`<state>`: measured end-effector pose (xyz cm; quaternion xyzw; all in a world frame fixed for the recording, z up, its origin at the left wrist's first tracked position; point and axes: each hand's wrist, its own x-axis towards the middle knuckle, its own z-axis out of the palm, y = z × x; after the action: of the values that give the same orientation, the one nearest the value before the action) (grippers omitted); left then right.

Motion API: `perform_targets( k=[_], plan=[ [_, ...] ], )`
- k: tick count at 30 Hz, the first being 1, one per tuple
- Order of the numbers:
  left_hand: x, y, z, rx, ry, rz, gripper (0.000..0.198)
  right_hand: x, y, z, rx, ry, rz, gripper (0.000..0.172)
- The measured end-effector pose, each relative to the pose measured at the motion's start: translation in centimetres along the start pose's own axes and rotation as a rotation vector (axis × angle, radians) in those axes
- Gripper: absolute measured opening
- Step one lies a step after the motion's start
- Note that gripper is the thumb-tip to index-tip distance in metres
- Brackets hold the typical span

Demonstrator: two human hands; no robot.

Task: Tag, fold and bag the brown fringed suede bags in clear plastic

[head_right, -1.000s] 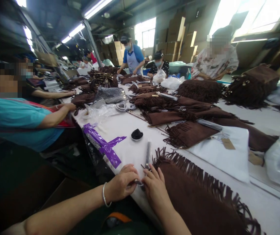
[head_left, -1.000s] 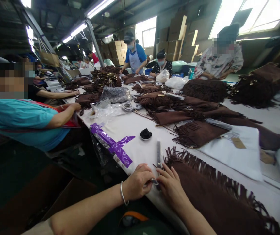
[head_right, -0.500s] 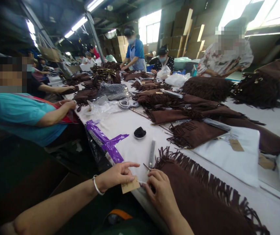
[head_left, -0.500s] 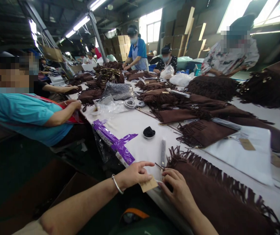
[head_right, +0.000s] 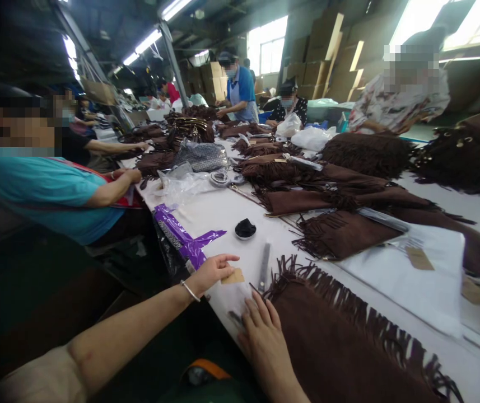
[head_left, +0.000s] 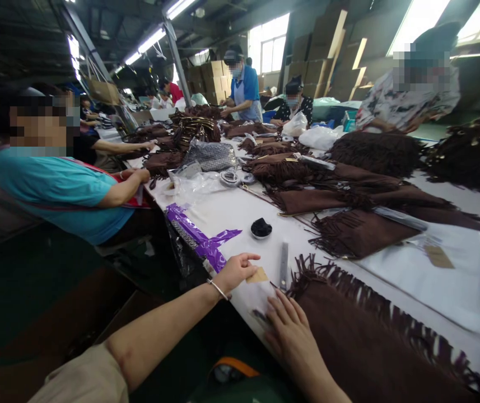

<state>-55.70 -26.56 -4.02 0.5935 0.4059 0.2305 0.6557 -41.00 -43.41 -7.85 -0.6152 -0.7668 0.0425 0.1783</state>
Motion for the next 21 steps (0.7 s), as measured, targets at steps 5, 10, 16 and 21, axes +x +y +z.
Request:
perform_targets(
  k=[5, 10, 16, 21],
  plan=[
    [-1.0, -0.3, -0.4, 0.026, 0.017, -0.020, 0.047, -1.3, 1.2, -1.4, 0.115, -0.221, -0.049, 0.019],
    [-2.5, -0.7, -0.8, 0.054, 0.034, -0.086, 0.047, -2.9, 1.5, -2.0, 0.117, -0.268, -0.080, 0.020],
    [-4.9, -1.1, -1.8, 0.122, -0.070, -0.118, 0.051, -4.7, 2.3, -0.7, 0.197, -0.110, -0.058, 0.029],
    [-6.0, 1.4, -0.8, 0.106, -0.136, -0.083, 0.053, -3.0, 0.9, -1.6, 0.496, 0.116, 0.243, 0.055]
  ],
)
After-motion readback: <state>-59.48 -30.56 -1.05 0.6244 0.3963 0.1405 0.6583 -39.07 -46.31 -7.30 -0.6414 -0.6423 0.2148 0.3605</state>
